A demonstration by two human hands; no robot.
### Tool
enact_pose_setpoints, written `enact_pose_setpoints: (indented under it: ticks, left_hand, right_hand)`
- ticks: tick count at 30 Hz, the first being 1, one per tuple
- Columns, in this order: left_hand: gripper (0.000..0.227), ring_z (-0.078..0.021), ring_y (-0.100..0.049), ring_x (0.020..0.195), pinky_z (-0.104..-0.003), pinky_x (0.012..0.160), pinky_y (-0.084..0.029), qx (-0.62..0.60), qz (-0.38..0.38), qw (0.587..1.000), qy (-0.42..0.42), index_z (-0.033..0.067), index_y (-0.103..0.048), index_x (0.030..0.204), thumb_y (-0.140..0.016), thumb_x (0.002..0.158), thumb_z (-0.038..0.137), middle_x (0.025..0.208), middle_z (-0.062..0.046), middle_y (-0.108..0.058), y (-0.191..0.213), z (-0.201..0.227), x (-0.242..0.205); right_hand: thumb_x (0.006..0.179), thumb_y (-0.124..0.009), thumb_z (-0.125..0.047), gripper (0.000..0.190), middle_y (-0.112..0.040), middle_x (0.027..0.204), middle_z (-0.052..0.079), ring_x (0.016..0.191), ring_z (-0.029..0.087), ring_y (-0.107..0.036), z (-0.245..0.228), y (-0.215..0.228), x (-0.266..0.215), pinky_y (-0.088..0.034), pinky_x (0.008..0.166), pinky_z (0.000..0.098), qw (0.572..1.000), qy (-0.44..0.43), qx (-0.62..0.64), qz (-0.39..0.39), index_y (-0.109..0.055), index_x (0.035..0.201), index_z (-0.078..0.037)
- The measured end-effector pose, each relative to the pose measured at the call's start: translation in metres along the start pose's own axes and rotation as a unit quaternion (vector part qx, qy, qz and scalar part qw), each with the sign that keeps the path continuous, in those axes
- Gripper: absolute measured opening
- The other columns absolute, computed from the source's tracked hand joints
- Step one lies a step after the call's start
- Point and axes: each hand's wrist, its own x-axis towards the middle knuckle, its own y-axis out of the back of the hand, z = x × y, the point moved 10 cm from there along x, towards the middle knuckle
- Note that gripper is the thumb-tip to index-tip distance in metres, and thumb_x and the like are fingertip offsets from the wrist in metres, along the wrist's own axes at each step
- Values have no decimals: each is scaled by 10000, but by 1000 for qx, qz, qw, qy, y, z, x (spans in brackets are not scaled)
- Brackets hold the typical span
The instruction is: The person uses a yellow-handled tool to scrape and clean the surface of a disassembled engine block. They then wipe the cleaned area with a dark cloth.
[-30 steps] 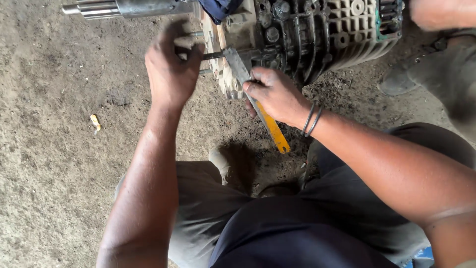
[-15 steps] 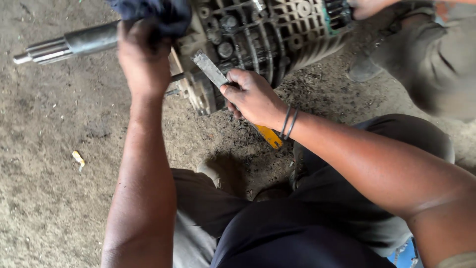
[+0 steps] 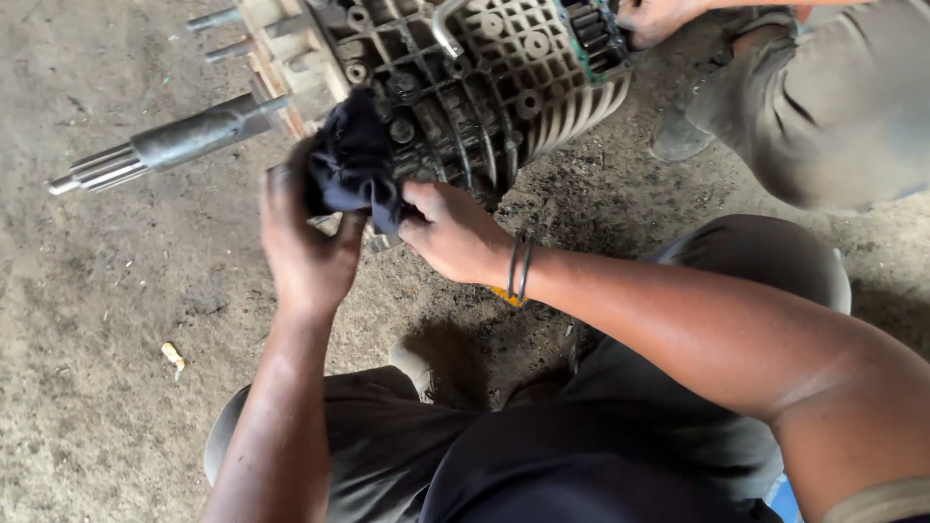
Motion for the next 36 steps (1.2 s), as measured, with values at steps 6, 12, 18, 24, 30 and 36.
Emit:
enact_pose_setpoints:
  ticks: [6, 12, 18, 24, 30, 36]
  left_hand:
    - [274, -170, -721, 847, -308, 788, -612, -238, -111, 940, 219, -14, -610, 1123, -602, 851, -40, 978, -85, -731, -40, -63, -34]
    - [195, -84, -609, 820, -270, 727, -549, -254, -23, 929, 269, -58, -639, 1070, -562, 893, -34, 875, -102, -698, -35, -83, -39]
    - [245, -133, -649, 638, -281, 605, -536, -160, 26, 958, 239, -56, -679, 1059, -521, 880, -2, 775, -88, -709, -34, -86, -32]
    - [188, -130, -619, 567, -293, 549, -537, -134, 53, 957, 251, -10, -682, 969, -506, 912, 21, 754, -81, -706, -39, -96, -39]
    - [163, -136, -640, 651, -298, 626, -528, -112, 85, 962, 233, -36, -687, 1021, -550, 951, 20, 796, -98, -716, -17, -78, -33]
    - [155, -157, -630, 604, -311, 595, -528, -105, 81, 947, 292, -29, -699, 995, -564, 959, 38, 760, -126, -718, -11, -99, -50]
  right_hand:
    - [929, -589, -107, 184, -704, 895, 127, 657, 265, -649, 4, -5, -3, -548, 590, 415, 998, -40, -23, -38, -649, 1086, -31]
    - [970, -602, -183, 187, -651, 680, 144, 600, 270, -641, -20, 7, 8, -518, 590, 446, 997, -55, -22, -45, -632, 928, -3]
    - [1040, -492, -192, 253, -630, 625, 56, 460, 143, -533, -30, 12, 7, -501, 451, 338, 993, -68, -27, -87, -663, 924, -45]
    - [1033, -498, -171, 208, -592, 578, 37, 419, 121, -486, -30, 15, 0, -446, 404, 321, 995, -49, -24, -88, -660, 999, -46]
    - [1035, -532, -160, 199, -563, 564, 35, 418, 105, -463, -42, 12, 3, -413, 404, 308, 997, 5, -43, -67, -667, 965, -33]
    - [1029, -505, -161, 205, -569, 582, 30, 403, 99, -438, -45, 3, -1, -391, 365, 308, 993, -37, -50, -102, -669, 1090, -55]
